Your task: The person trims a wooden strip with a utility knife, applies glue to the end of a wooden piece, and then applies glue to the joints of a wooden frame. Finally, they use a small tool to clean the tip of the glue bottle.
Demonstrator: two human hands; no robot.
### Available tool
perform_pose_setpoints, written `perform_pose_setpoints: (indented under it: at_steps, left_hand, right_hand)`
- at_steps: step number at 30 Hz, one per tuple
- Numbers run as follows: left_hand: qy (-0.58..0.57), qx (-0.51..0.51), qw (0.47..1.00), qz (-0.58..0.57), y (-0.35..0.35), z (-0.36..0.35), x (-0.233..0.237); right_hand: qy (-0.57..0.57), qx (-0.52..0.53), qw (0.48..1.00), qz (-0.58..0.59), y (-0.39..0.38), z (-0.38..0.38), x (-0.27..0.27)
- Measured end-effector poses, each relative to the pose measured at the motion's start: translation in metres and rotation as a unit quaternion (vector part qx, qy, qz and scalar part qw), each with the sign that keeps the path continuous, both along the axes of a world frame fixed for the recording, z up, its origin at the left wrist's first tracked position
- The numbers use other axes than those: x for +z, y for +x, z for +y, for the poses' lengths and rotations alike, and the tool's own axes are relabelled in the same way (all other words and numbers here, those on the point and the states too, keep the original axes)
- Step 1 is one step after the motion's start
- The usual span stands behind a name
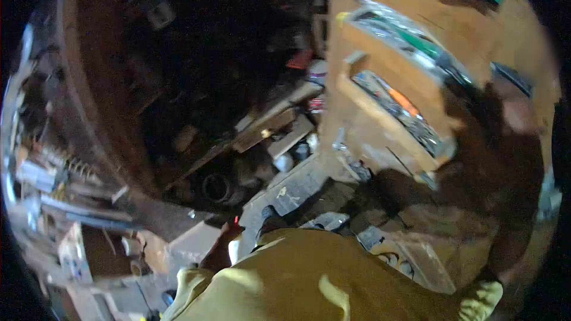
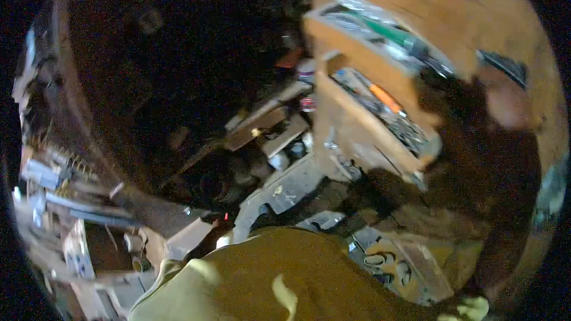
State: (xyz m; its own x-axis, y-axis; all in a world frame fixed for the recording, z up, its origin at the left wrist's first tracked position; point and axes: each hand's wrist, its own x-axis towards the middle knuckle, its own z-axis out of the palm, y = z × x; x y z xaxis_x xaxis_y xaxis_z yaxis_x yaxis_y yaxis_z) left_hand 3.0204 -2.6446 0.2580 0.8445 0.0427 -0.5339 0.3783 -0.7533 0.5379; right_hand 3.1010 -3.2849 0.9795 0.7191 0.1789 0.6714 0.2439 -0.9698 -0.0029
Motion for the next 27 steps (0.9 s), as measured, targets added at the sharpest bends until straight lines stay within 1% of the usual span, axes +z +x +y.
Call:
perform_pose_setpoints:
  at_steps: [1, 2, 4, 5, 6, 7, 8, 9, 10, 12, 13, 14, 15, 17, 18, 19, 20, 21, 22, 23, 24, 25, 26, 27]
  left_hand:
    - [0.067, 0.027, 0.99, -0.124, -0.008, -0.028, 0.047]
    - [0.076, -0.036, 0.996, 0.039, 0.003, -0.015, 0.034]
    - [0.02, 0.017, 1.0, 0.008, -0.003, -0.024, 0.05]
    - [0.02, 0.035, 0.999, 0.008, -0.001, -0.028, 0.058]
    - [0.03, -0.028, 0.999, 0.006, 0.003, -0.032, 0.067]
    - [0.039, -0.094, 0.995, 0.005, 0.004, -0.037, 0.071]
    - [0.037, -0.083, 0.996, 0.005, 0.004, -0.042, 0.065]
    - [0.055, -0.042, 0.998, 0.003, 0.006, -0.049, 0.059]
    - [0.073, -0.003, 0.997, 0.001, 0.008, -0.052, 0.054]
    - [0.064, 0.006, 0.998, 0.003, 0.011, -0.058, 0.06]
    - [0.058, 0.01, 0.998, 0.004, 0.011, -0.059, 0.061]
    - [0.056, 0.011, 0.998, 0.005, 0.011, -0.059, 0.06]
    - [0.047, 0.011, 0.999, -0.006, 0.01, -0.059, 0.06]
    - [0.037, 0.01, 0.999, -0.016, 0.009, -0.06, 0.06]
    - [0.054, 0.003, 0.998, 0.013, 0.01, -0.059, 0.06]
    - [0.072, -0.004, 0.996, 0.042, 0.01, -0.059, 0.063]
    - [0.072, -0.007, 0.996, 0.044, 0.01, -0.058, 0.065]
    - [0.075, -0.04, 0.996, 0.041, 0.009, -0.055, 0.068]
    - [0.077, -0.074, 0.994, 0.037, 0.008, -0.052, 0.07]
    - [0.077, -0.076, 0.993, 0.039, 0.005, -0.042, 0.047]
    - [0.084, -0.135, 0.987, -0.018, 0.002, -0.026, -0.002]
    - [0.09, -0.194, 0.974, -0.075, 0.001, -0.024, -0.007]
    - [0.089, -0.196, 0.974, -0.073, -0.001, -0.024, -0.013]
    - [0.074, -0.127, 0.988, -0.044, -0.003, -0.024, -0.019]
  right_hand:
    - [0.02, -0.001, 1.0, 0.011, 0.004, 0.042, 0.01]
    - [0.039, -0.006, 0.999, 0.025, 0.0, 0.091, 0.02]
    - [0.07, -0.023, 0.996, 0.053, -0.023, 0.187, 0.041]
    - [0.084, -0.036, 0.993, 0.068, -0.036, 0.219, 0.049]
    - [0.097, -0.052, 0.99, 0.085, -0.041, 0.234, 0.056]
    - [0.109, -0.071, 0.986, 0.101, -0.037, 0.215, 0.059]
    - [0.12, -0.091, 0.982, 0.117, -0.048, 0.141, 0.043]
    - [0.132, -0.114, 0.976, 0.133, -0.05, 0.097, 0.036]
    - [0.143, -0.14, 0.969, 0.148, -0.05, 0.057, 0.03]
    - [0.164, -0.196, 0.951, 0.174, -0.048, 0.004, 0.026]
    - [0.175, -0.226, 0.94, 0.187, -0.047, 0.007, 0.028]
    - [0.005, -0.118, 0.979, 0.165, -0.054, 0.014, 0.03]
    - [0.004, -0.118, 0.979, 0.166, -0.056, 0.016, 0.032]
    - [-0.045, -0.109, 0.976, 0.183, -0.06, 0.017, 0.037]
    - [-0.045, -0.11, 0.976, 0.184, -0.061, 0.015, 0.041]
    - [-0.056, -0.114, 0.968, 0.217, -0.062, 0.009, 0.046]
    - [-0.066, -0.119, 0.959, 0.249, -0.064, 0.006, 0.051]
    - [-0.066, -0.121, 0.958, 0.251, -0.068, 0.004, 0.055]
    - [-0.094, -0.133, 0.957, 0.242, -0.072, 0.003, 0.058]
    - [-0.121, -0.143, 0.954, 0.233, -0.075, 0.002, 0.059]
    - [-0.121, -0.159, 0.954, 0.223, -0.079, 0.011, 0.059]
    - [-0.12, -0.162, 0.953, 0.225, -0.083, 0.011, 0.061]
    - [-0.119, -0.143, 0.956, 0.225, -0.087, 0.01, 0.065]
    - [-0.118, -0.123, 0.959, 0.225, -0.091, 0.009, 0.068]
